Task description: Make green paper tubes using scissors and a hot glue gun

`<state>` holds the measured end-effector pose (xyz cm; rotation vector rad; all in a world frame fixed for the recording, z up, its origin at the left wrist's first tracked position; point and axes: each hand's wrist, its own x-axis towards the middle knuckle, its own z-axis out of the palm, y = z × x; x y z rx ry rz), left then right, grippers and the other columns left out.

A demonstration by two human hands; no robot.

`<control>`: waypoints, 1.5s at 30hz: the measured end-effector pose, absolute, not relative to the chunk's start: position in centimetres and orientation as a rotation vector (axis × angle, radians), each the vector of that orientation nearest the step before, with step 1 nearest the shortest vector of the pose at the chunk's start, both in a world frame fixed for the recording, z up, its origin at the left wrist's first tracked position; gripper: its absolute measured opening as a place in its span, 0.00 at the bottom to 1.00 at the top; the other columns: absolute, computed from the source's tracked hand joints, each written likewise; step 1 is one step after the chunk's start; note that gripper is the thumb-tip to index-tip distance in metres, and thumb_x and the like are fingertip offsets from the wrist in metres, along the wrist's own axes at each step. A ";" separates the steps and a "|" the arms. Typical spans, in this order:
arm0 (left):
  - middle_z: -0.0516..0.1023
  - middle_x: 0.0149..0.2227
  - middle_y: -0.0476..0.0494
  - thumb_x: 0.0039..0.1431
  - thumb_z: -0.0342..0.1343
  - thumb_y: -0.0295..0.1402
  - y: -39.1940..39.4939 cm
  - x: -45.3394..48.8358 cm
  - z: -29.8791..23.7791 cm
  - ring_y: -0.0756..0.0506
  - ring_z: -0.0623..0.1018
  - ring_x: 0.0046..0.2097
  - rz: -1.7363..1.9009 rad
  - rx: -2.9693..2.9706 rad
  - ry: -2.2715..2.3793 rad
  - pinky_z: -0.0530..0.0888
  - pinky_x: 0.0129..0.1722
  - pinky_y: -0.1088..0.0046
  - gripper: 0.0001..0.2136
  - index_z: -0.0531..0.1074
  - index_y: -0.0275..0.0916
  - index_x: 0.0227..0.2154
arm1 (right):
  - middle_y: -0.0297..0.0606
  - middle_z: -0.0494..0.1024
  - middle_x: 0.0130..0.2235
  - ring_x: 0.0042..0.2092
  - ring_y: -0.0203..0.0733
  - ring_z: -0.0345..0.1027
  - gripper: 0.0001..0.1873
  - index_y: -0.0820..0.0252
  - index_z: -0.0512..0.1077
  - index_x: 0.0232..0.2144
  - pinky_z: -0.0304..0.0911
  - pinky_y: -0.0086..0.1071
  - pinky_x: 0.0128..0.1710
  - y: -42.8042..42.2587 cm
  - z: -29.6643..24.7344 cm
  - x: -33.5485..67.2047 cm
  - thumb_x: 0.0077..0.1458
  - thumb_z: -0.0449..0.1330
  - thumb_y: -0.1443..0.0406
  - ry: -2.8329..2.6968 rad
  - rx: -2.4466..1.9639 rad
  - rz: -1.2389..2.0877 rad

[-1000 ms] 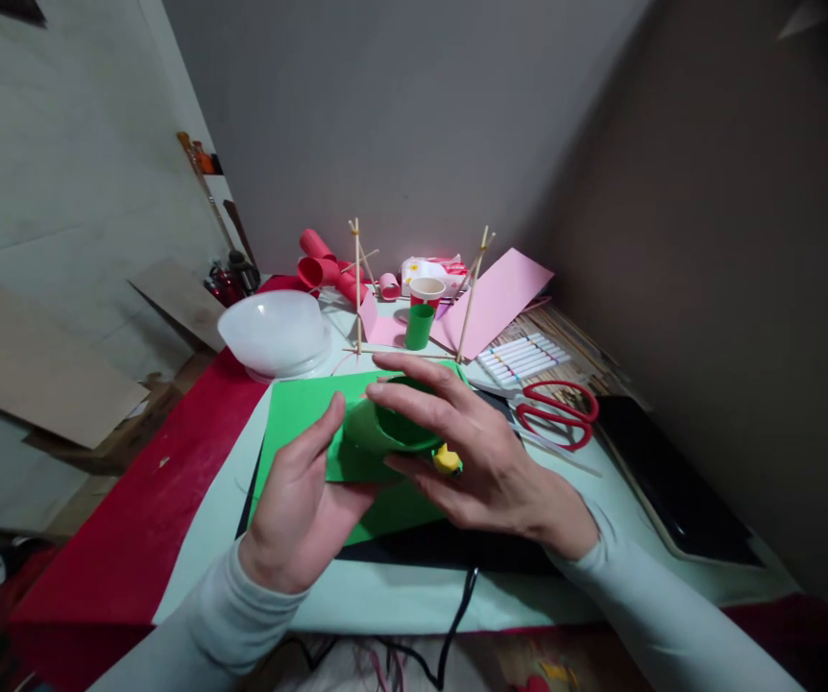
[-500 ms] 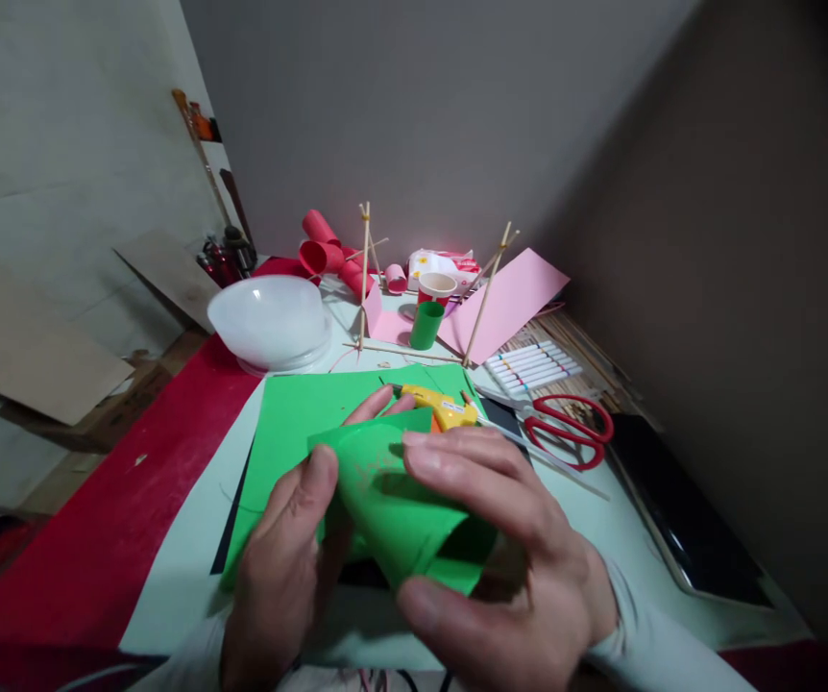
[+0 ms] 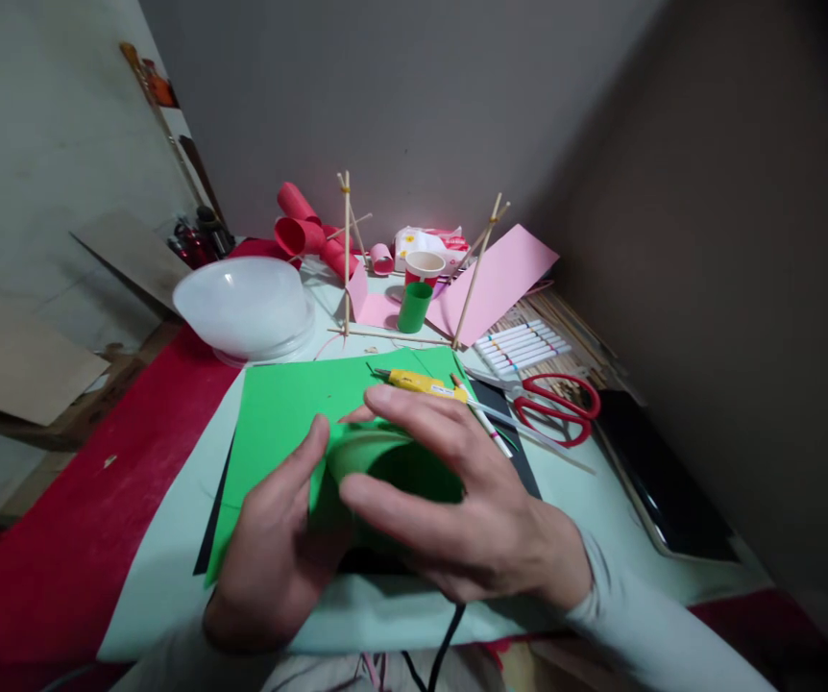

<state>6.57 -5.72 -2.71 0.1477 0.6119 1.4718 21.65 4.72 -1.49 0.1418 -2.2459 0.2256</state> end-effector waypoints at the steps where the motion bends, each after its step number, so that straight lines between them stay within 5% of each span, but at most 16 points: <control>1: 0.84 0.28 0.50 0.72 0.53 0.40 -5.3 6.5 -2.5 0.46 0.84 0.30 1.455 0.103 0.649 0.80 0.27 0.75 0.13 0.81 0.43 0.48 | 0.59 0.62 0.67 0.68 0.58 0.63 0.18 0.62 0.69 0.58 0.65 0.52 0.64 4.9 -1.4 21.6 0.68 0.57 0.65 -2.274 0.130 0.241; 6: 0.85 0.29 0.46 0.73 0.40 0.28 -4.1 6.5 -1.5 0.43 0.86 0.33 1.505 -0.106 0.931 0.81 0.30 0.71 0.20 0.78 0.39 0.53 | 0.60 0.59 0.71 0.72 0.56 0.55 0.33 0.62 0.58 0.68 0.60 0.49 0.68 5.4 -1.3 21.6 0.67 0.62 0.60 -2.269 0.045 0.513; 11: 0.88 0.37 0.44 0.69 0.44 0.26 -3.7 7.0 -1.1 0.39 0.87 0.42 1.553 -0.048 0.920 0.83 0.46 0.60 0.22 0.73 0.41 0.60 | 0.50 0.61 0.72 0.72 0.46 0.57 0.48 0.55 0.43 0.75 0.62 0.41 0.68 5.4 -1.9 21.6 0.65 0.66 0.63 -2.158 -0.003 0.786; 15: 0.87 0.36 0.42 0.70 0.43 0.27 -3.6 7.3 -1.1 0.40 0.86 0.38 1.610 -0.087 0.993 0.83 0.48 0.58 0.21 0.74 0.40 0.60 | 0.49 0.59 0.72 0.69 0.47 0.63 0.56 0.53 0.38 0.76 0.62 0.39 0.68 5.2 -2.8 21.2 0.60 0.70 0.60 -2.138 -0.163 0.879; 20: 0.87 0.35 0.43 0.72 0.43 0.27 -3.5 7.4 -1.1 0.44 0.85 0.33 1.681 -0.091 1.002 0.84 0.44 0.63 0.20 0.78 0.41 0.55 | 0.50 0.73 0.65 0.67 0.53 0.66 0.58 0.57 0.37 0.76 0.62 0.49 0.67 5.2 -3.5 20.9 0.60 0.70 0.55 -2.112 -0.317 0.967; 27: 0.88 0.39 0.46 0.74 0.45 0.29 -3.7 7.5 -1.3 0.46 0.86 0.35 1.722 -0.051 1.007 0.83 0.45 0.69 0.17 0.80 0.42 0.52 | 0.54 0.58 0.73 0.72 0.61 0.56 0.50 0.65 0.50 0.74 0.56 0.56 0.70 5.5 -3.3 20.8 0.62 0.66 0.49 -2.185 -0.387 0.990; 31: 0.88 0.40 0.44 0.74 0.47 0.32 -3.9 7.5 -1.0 0.45 0.86 0.36 1.718 -0.008 1.042 0.84 0.46 0.67 0.16 0.81 0.40 0.49 | 0.49 0.68 0.69 0.71 0.58 0.59 0.52 0.60 0.46 0.75 0.56 0.56 0.70 5.5 -3.2 20.9 0.60 0.68 0.52 -2.128 -0.342 1.058; 34: 0.88 0.40 0.42 0.74 0.47 0.34 -4.1 7.5 -0.6 0.45 0.86 0.38 1.697 0.004 1.045 0.82 0.50 0.66 0.17 0.82 0.38 0.48 | 0.49 0.66 0.70 0.66 0.57 0.66 0.51 0.59 0.49 0.74 0.59 0.55 0.68 5.4 -2.9 21.0 0.59 0.70 0.53 -2.095 -0.330 1.115; 37: 0.88 0.42 0.43 0.74 0.47 0.36 -4.4 7.6 -0.6 0.42 0.86 0.45 1.710 0.043 1.037 0.80 0.56 0.62 0.17 0.81 0.39 0.50 | 0.50 0.59 0.73 0.62 0.54 0.71 0.49 0.58 0.51 0.72 0.64 0.52 0.65 5.3 -2.6 21.2 0.59 0.69 0.52 -2.056 -0.348 1.175; 41: 0.82 0.57 0.45 0.71 0.54 0.38 -5.2 7.5 -1.0 0.38 0.78 0.62 1.750 0.236 0.941 0.74 0.63 0.58 0.17 0.76 0.46 0.58 | 0.47 0.57 0.74 0.66 0.53 0.66 0.45 0.57 0.55 0.71 0.65 0.48 0.66 5.1 -2.4 21.1 0.60 0.68 0.52 -1.989 -0.376 1.183; 45: 0.80 0.61 0.47 0.67 0.60 0.35 -5.7 7.4 -1.2 0.37 0.73 0.66 1.750 0.319 0.934 0.72 0.66 0.58 0.20 0.74 0.49 0.60 | 0.48 0.58 0.73 0.62 0.52 0.70 0.47 0.54 0.55 0.71 0.69 0.48 0.62 5.1 -2.6 20.9 0.57 0.70 0.52 -1.967 -0.330 1.163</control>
